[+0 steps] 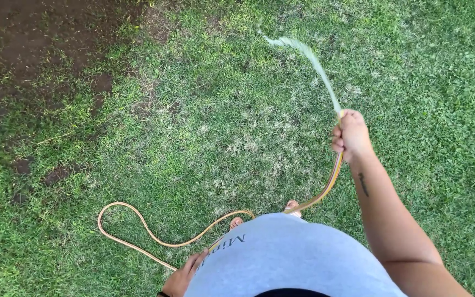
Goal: Watering a grass lawn using a garden hose in a backyard.
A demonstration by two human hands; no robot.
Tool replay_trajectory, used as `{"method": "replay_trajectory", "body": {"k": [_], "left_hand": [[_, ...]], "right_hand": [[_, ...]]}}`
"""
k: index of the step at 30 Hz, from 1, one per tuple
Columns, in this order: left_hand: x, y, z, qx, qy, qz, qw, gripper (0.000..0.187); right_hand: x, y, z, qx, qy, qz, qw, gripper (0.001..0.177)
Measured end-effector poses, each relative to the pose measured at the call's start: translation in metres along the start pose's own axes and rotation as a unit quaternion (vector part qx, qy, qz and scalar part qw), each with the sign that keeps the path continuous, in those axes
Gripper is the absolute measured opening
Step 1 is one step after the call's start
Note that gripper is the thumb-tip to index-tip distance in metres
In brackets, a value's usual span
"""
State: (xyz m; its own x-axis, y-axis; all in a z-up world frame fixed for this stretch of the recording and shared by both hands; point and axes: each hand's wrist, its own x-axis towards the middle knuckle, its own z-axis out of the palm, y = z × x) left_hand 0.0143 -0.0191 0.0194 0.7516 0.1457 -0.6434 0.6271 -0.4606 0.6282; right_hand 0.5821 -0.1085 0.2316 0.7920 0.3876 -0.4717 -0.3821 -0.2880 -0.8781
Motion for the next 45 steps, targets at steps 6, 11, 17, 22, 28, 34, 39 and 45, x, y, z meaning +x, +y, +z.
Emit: {"method": "replay_trajectory", "body": {"k": [6,11,17,22,28,34,39,45], "left_hand": [[0.003,-0.003,0.002,0.086,-0.031,-0.039,0.995,0.153],[-0.002,-0.002,0.0,0.068,-0.026,-0.029,0.997,0.153],[-0.003,-0.003,0.002,0.094,-0.024,-0.031,0.995,0.136],[-0.007,0.003,-0.003,0.085,-0.013,-0.039,0.996,0.133],[-0.007,0.004,-0.005,0.084,-0.024,-0.042,0.995,0.134],[-0.008,0.01,-0.002,0.136,-0.008,-0.04,0.99,0.13],[-0.013,0.01,0.006,0.127,0.005,-0.035,0.991,0.13],[-0.022,0.035,-0.006,0.145,-0.027,-0.091,0.985,0.125]], "right_hand": [[0.006,0.001,-0.007,0.003,-0.008,-0.003,1.0,0.022],[0.034,0.046,-0.014,0.005,-0.012,0.059,0.998,0.017],[-0.007,0.004,-0.002,0.007,-0.01,0.013,1.0,0.02],[0.007,0.019,-0.004,-0.044,0.008,0.042,0.998,0.026],[0.034,0.056,-0.016,0.024,-0.032,0.079,0.996,0.012],[0.035,0.062,-0.016,-0.019,-0.054,0.081,0.995,0.021],[0.028,0.072,-0.024,-0.006,-0.07,0.104,0.992,0.023],[0.042,0.088,-0.03,-0.056,-0.067,0.121,0.989,0.024]]}}
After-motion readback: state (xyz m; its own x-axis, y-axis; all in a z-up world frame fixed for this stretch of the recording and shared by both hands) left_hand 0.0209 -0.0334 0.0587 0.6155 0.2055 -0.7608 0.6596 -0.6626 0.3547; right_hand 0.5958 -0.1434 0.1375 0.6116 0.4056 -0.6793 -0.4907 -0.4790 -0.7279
